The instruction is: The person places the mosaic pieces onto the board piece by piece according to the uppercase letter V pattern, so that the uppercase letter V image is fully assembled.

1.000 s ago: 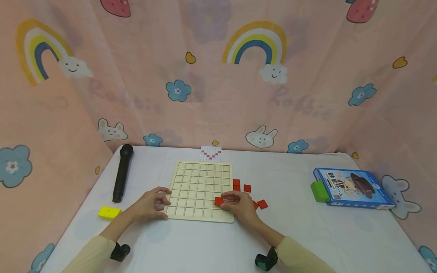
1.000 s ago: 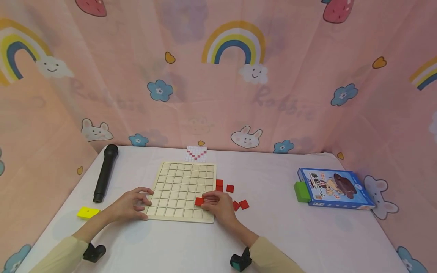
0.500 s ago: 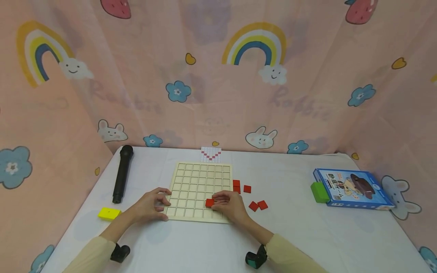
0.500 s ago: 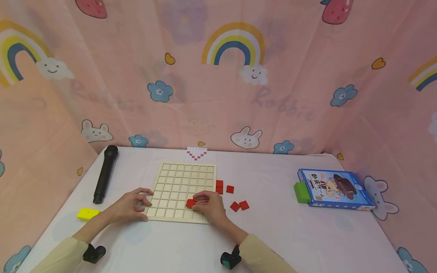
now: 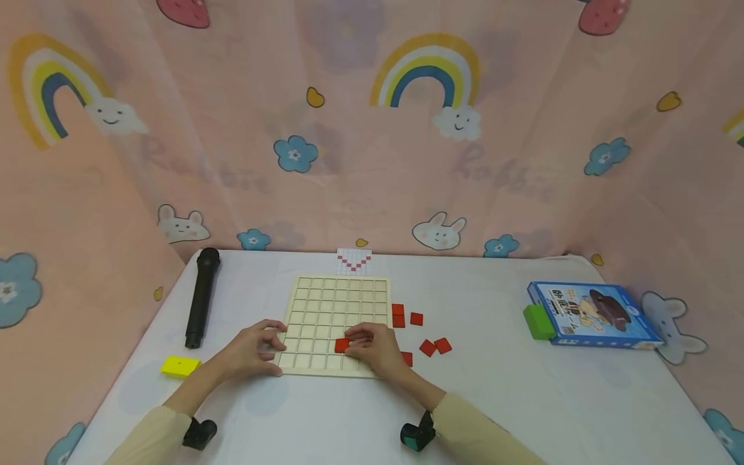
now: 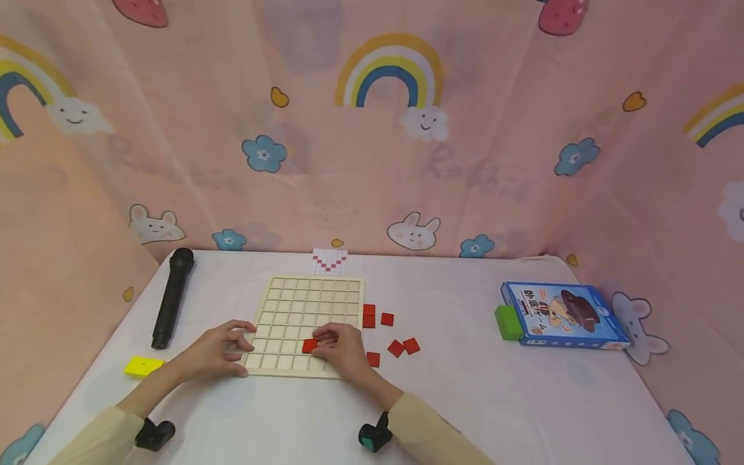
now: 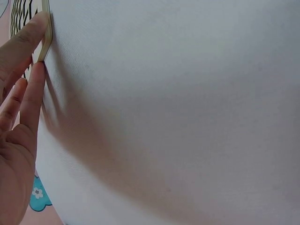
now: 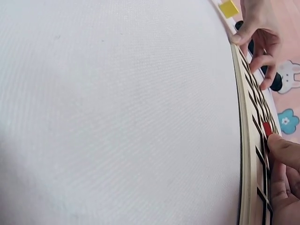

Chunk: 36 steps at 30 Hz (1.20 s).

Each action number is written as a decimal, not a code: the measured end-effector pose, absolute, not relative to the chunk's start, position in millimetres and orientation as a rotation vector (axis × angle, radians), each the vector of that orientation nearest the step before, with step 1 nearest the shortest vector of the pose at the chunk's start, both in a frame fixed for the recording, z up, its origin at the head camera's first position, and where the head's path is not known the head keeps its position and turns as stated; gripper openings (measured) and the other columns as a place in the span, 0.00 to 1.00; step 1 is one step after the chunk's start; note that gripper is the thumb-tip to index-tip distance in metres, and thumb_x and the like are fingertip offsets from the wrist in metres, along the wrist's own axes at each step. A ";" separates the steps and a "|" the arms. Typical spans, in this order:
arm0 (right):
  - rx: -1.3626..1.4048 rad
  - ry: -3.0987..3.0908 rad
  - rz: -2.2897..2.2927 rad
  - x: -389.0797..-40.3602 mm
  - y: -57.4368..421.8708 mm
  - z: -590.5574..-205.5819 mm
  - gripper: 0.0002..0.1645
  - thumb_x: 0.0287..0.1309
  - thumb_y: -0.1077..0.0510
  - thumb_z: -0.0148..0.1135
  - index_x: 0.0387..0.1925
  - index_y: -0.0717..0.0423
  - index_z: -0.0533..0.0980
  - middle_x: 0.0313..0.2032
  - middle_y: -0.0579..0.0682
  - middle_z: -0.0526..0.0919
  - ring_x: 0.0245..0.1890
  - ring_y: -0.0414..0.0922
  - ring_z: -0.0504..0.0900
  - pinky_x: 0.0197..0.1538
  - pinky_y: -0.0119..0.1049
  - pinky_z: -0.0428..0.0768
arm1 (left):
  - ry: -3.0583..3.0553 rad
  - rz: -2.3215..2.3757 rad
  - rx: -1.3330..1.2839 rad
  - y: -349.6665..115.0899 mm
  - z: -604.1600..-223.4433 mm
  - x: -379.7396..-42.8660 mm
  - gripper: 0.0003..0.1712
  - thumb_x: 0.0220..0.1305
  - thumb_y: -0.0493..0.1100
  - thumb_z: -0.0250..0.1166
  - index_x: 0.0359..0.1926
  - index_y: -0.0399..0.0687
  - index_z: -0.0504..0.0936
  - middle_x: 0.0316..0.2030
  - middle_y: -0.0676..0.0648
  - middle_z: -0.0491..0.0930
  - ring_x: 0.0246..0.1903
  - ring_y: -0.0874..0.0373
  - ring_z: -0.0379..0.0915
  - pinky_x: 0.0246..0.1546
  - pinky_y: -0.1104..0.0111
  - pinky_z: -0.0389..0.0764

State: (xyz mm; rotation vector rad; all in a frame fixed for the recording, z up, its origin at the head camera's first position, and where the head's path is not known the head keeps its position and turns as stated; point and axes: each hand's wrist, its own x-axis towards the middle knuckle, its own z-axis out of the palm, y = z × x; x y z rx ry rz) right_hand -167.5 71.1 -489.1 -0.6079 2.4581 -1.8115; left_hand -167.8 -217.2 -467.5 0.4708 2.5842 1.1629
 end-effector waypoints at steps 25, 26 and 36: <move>-0.485 2.460 -1.793 -164.9 63.8 -482.9 0.16 0.47 0.71 0.71 0.40 0.70 0.79 0.36 0.60 0.84 0.33 0.49 0.86 0.39 0.29 0.84 | 2.572 1.181 0.494 -219.2 -469.9 -171.0 0.25 0.37 0.36 0.80 0.40 0.39 0.81 0.57 0.41 0.70 0.54 0.43 0.69 0.44 0.70 0.82; -0.482 2.451 -1.798 -161.9 63.5 -477.5 0.16 0.47 0.72 0.70 0.40 0.71 0.79 0.36 0.62 0.84 0.34 0.51 0.86 0.39 0.32 0.84 | 2.573 1.183 0.483 -218.8 -470.1 -170.5 0.26 0.37 0.36 0.80 0.41 0.39 0.81 0.57 0.41 0.70 0.54 0.43 0.69 0.44 0.69 0.82; -0.447 2.397 -1.861 -164.1 63.4 -491.1 0.16 0.48 0.71 0.70 0.41 0.70 0.79 0.36 0.61 0.84 0.34 0.52 0.86 0.42 0.32 0.84 | 2.586 1.181 0.494 -217.8 -470.0 -167.0 0.22 0.37 0.35 0.80 0.37 0.41 0.82 0.57 0.41 0.69 0.55 0.41 0.68 0.44 0.69 0.82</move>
